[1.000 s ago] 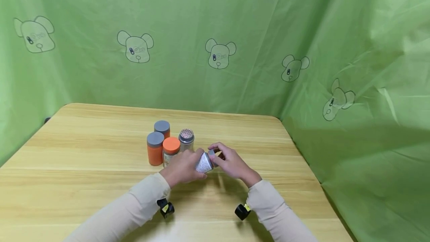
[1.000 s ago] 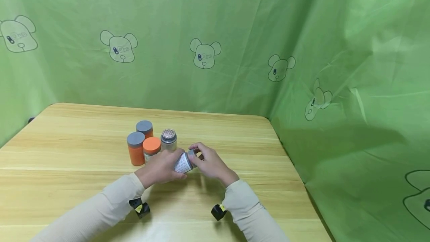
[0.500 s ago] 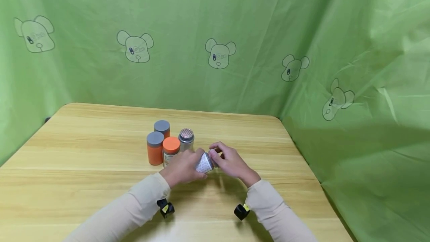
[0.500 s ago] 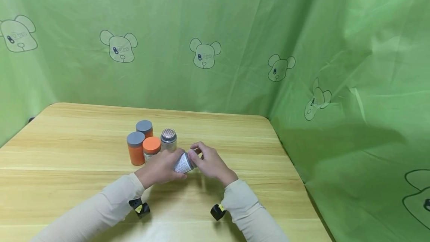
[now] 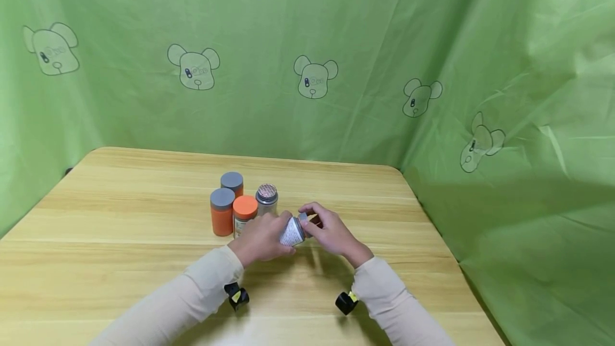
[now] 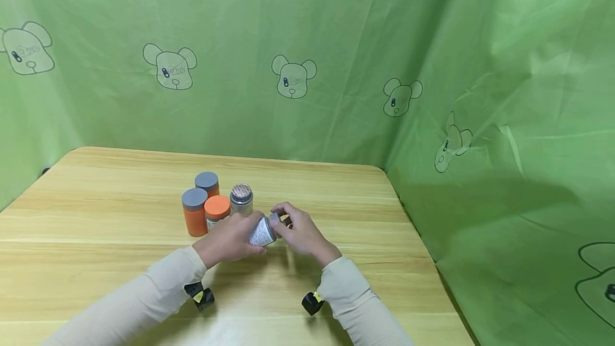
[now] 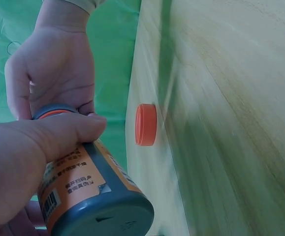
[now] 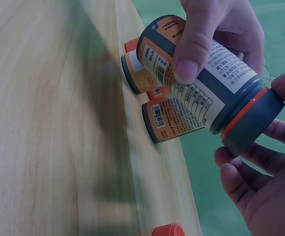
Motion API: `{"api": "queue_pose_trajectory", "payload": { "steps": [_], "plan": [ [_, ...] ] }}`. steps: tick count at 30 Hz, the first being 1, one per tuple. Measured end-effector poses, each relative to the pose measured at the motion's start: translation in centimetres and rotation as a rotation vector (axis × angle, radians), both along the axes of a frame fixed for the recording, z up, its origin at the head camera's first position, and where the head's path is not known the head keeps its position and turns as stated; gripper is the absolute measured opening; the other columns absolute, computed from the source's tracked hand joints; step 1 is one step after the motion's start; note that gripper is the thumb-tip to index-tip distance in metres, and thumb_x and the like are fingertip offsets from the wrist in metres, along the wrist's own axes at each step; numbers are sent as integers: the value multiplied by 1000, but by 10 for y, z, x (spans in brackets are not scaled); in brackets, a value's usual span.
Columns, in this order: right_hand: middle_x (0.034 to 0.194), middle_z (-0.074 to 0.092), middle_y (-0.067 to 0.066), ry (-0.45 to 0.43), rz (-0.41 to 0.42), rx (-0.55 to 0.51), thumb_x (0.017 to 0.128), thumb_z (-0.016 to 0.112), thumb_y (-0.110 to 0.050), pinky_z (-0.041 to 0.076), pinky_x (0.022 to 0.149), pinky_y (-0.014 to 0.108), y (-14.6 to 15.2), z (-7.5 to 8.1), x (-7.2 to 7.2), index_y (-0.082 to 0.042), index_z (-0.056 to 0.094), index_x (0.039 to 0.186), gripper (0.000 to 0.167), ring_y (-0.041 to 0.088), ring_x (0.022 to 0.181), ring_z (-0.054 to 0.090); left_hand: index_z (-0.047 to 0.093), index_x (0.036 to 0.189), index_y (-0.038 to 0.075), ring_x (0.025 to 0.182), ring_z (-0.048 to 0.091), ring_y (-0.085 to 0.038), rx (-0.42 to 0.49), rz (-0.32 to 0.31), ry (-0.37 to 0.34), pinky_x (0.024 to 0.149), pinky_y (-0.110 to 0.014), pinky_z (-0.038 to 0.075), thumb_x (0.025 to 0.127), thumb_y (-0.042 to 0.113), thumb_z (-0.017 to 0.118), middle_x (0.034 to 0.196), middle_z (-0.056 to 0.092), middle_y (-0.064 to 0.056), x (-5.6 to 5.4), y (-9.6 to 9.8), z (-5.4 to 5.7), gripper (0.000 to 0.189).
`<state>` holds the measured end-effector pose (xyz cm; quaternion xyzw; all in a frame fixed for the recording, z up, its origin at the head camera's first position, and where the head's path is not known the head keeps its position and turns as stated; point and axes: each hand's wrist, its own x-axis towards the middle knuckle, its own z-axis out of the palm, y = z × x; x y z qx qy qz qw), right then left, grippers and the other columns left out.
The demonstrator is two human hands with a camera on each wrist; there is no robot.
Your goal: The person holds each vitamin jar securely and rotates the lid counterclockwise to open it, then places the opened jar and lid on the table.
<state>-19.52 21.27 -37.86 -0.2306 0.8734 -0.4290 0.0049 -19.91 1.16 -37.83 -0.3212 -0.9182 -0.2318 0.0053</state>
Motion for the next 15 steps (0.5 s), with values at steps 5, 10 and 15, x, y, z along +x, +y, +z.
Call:
{"api": "queue_pose_trajectory", "payload": {
  "steps": [5,10,15],
  "plan": [
    [115,60,18,39,9,17,100,50,-21,53,69,31,1,-1,-1,0,54,124,32,18,82,63,56,120,6,71,58,-15,-2,3,0,57,-31,49,75,37,83,86,62,-5,0,0,1,61],
    [105,64,16,80,-31,69,103,46,-26,51,65,30,1,-3,-2,0,56,120,32,14,72,61,56,120,6,70,58,-15,-11,4,-4,56,-30,49,75,38,83,85,62,-5,1,1,1,61],
    [96,64,11,30,-43,52,102,49,-27,51,59,29,0,-3,-2,-2,57,117,30,12,67,60,56,122,7,71,58,-15,-26,8,-7,57,-30,49,75,38,83,87,62,-5,0,2,1,63]
  ]
}}
